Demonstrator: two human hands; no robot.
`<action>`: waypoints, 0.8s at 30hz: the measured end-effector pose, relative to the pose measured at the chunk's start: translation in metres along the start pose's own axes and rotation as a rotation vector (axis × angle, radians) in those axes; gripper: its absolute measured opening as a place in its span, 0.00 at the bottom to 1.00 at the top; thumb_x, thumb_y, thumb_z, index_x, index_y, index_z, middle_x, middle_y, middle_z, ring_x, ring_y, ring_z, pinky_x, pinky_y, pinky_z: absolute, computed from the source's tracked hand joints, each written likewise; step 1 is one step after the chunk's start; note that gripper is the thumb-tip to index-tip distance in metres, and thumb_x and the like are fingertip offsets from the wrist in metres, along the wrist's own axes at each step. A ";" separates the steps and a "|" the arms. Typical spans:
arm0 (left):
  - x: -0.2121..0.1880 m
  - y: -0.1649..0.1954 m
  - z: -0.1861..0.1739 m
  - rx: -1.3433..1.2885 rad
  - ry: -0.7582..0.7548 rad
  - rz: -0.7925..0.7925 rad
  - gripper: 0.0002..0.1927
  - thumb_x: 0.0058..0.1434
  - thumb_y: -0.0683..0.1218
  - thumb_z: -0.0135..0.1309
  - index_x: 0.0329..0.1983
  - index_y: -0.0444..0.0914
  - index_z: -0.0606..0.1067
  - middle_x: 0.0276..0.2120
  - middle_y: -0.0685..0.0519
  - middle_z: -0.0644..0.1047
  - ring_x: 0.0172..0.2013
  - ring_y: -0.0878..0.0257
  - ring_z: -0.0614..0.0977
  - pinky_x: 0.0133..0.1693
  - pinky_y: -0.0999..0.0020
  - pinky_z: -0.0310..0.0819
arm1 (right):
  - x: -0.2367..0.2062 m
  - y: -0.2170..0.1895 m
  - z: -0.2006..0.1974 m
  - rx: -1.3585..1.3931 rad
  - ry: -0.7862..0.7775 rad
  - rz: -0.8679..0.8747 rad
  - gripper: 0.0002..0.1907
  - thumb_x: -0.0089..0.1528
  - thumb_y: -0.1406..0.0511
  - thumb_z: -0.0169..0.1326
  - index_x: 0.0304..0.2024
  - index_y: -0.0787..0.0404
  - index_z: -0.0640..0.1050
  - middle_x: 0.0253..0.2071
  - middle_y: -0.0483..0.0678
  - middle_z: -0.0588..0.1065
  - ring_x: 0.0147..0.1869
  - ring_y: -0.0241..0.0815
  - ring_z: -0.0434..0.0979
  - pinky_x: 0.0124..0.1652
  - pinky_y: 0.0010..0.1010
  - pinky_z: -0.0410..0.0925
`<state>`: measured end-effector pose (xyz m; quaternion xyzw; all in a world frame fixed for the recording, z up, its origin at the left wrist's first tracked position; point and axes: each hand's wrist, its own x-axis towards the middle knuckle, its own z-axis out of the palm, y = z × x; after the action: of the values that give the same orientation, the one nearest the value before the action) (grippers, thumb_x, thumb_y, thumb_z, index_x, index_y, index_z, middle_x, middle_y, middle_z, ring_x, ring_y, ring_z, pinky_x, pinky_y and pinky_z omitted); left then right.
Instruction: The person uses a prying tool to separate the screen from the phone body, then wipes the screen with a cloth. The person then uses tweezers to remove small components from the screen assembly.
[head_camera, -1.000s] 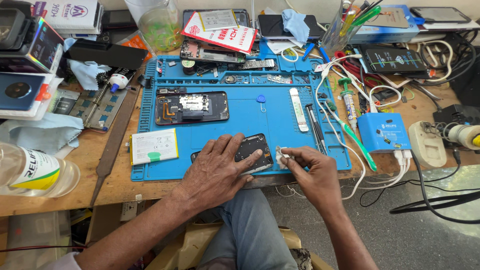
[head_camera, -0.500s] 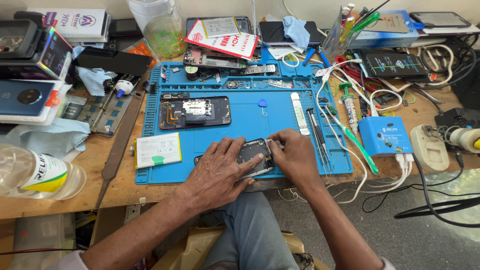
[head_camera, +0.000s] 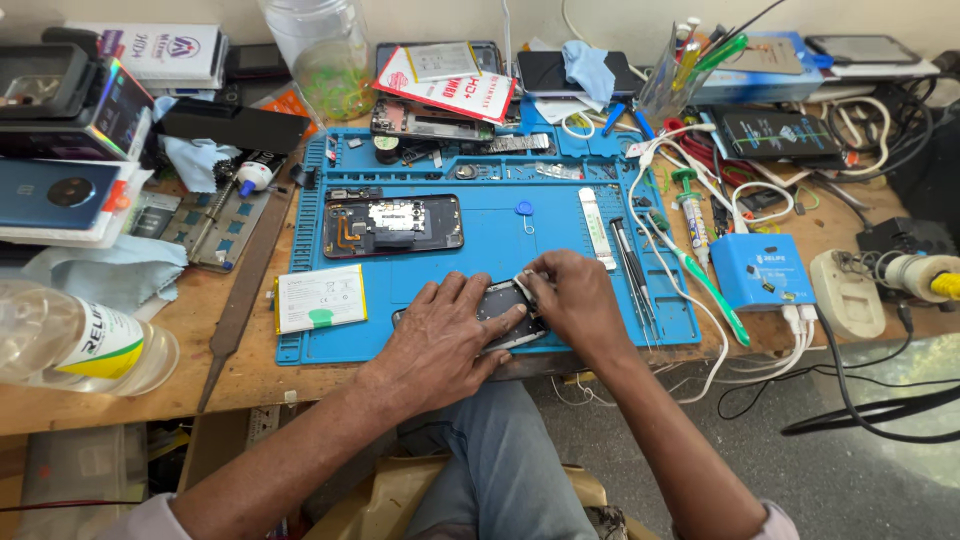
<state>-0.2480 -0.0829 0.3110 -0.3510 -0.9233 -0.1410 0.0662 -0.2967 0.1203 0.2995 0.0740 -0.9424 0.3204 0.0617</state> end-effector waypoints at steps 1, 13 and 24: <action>-0.001 0.001 -0.001 -0.003 0.000 -0.006 0.28 0.60 0.58 0.55 0.63 0.47 0.74 0.56 0.39 0.69 0.53 0.45 0.70 0.51 0.49 0.65 | -0.002 0.001 -0.001 -0.018 0.017 -0.038 0.10 0.60 0.63 0.61 0.36 0.65 0.84 0.32 0.58 0.81 0.35 0.52 0.84 0.36 0.39 0.74; -0.011 0.005 -0.002 -0.005 -0.043 -0.009 0.27 0.60 0.57 0.57 0.63 0.49 0.75 0.51 0.43 0.70 0.52 0.48 0.70 0.52 0.49 0.66 | 0.018 0.003 -0.013 0.088 -0.200 -0.541 0.04 0.58 0.70 0.62 0.37 0.63 0.82 0.34 0.53 0.79 0.37 0.51 0.82 0.38 0.37 0.73; -0.018 0.012 -0.004 -0.022 0.010 -0.012 0.26 0.60 0.58 0.57 0.61 0.49 0.76 0.48 0.43 0.70 0.51 0.47 0.70 0.50 0.49 0.66 | 0.008 0.008 -0.027 -0.225 -0.222 -0.342 0.06 0.59 0.66 0.62 0.34 0.63 0.85 0.34 0.57 0.81 0.39 0.55 0.81 0.42 0.40 0.74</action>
<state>-0.2265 -0.0867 0.3138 -0.3457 -0.9234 -0.1530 0.0660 -0.3041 0.1421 0.3174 0.2600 -0.9470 0.1879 0.0190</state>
